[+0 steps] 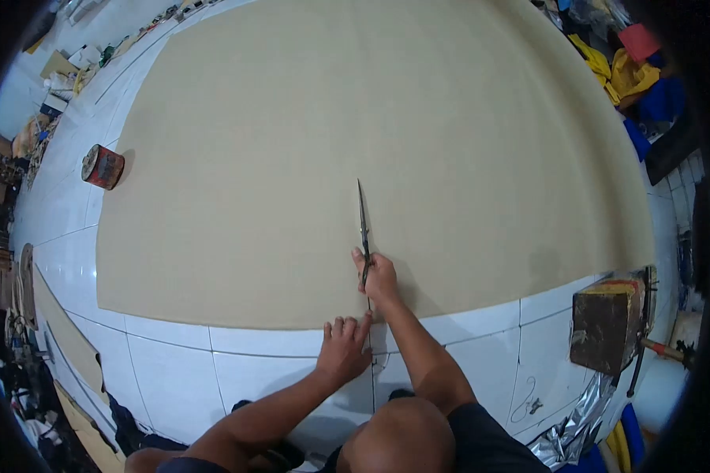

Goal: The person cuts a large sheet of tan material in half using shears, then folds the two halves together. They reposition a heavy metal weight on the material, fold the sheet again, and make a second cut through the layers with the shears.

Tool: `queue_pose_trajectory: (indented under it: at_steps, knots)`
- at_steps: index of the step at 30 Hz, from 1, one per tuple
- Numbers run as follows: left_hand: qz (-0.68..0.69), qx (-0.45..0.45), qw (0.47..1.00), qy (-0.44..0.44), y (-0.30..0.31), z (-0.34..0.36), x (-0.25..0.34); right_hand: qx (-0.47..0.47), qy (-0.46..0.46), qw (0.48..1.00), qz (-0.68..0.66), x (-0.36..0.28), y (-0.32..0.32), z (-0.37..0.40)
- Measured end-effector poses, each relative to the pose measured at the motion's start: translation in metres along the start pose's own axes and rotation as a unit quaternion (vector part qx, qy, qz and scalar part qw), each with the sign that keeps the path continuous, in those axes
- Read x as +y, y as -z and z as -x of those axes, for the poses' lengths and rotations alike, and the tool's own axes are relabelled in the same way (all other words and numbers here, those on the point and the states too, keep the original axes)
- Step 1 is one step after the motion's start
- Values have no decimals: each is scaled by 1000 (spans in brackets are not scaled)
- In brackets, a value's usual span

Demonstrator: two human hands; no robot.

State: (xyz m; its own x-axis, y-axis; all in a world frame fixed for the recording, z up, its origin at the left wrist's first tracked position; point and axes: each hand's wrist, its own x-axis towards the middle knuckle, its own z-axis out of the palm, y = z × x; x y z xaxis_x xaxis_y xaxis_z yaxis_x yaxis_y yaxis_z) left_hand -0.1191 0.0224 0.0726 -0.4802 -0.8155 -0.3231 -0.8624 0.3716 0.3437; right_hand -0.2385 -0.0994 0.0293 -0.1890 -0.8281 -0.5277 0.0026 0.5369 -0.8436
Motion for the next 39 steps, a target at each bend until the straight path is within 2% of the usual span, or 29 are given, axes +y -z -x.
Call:
queue_pose_trajectory:
  at_steps: [4, 6, 11, 14, 17, 19, 24, 26, 29, 33, 35, 39]
  knots:
    - [-26, -18, 999, 17, -11, -7, 1, -23, -4, 1000, -8, 7, -3, -12]
    - [-33, -10, 999, 11, -13, -8, 0, -36, -57, 997, -40, -10, -5, -3]
    - [-57, -40, 998, 10, -8, -11, -1, -43, -32, 998, -24, -30, -10, -33]
    - [-38, -33, 999, 4, -9, -10, -2, -66, -41, 995, -71, -36, -12, -57]
    - [-12, -41, 999, 10, -11, -10, -3, -6, -24, 998, -62, -27, -16, -60]
    - [-28, -13, 1000, 5, -12, -10, -4, -11, -29, 997, -64, -30, -15, -59]
    - [-36, -23, 999, 8, -12, -11, -4, -26, -31, 996, -78, -30, -12, -65]
    - [-25, -30, 999, 15, -11, -11, -2, -9, 5, 1000, -17, -35, -17, -86]
    - [-15, -33, 999, 19, -11, -11, -3, -42, -56, 997, -45, -85, -19, -117]
    - [-21, -33, 999, 24, -14, -12, -2, -59, -59, 993, -82, -82, -18, -138]
    - [-16, -36, 999, 25, -13, -13, -4, -28, 20, 999, -33, -72, -19, -138]
    - [-6, -51, 998, 23, -8, -13, -3, -27, 19, 999, -19, -72, -18, -140]
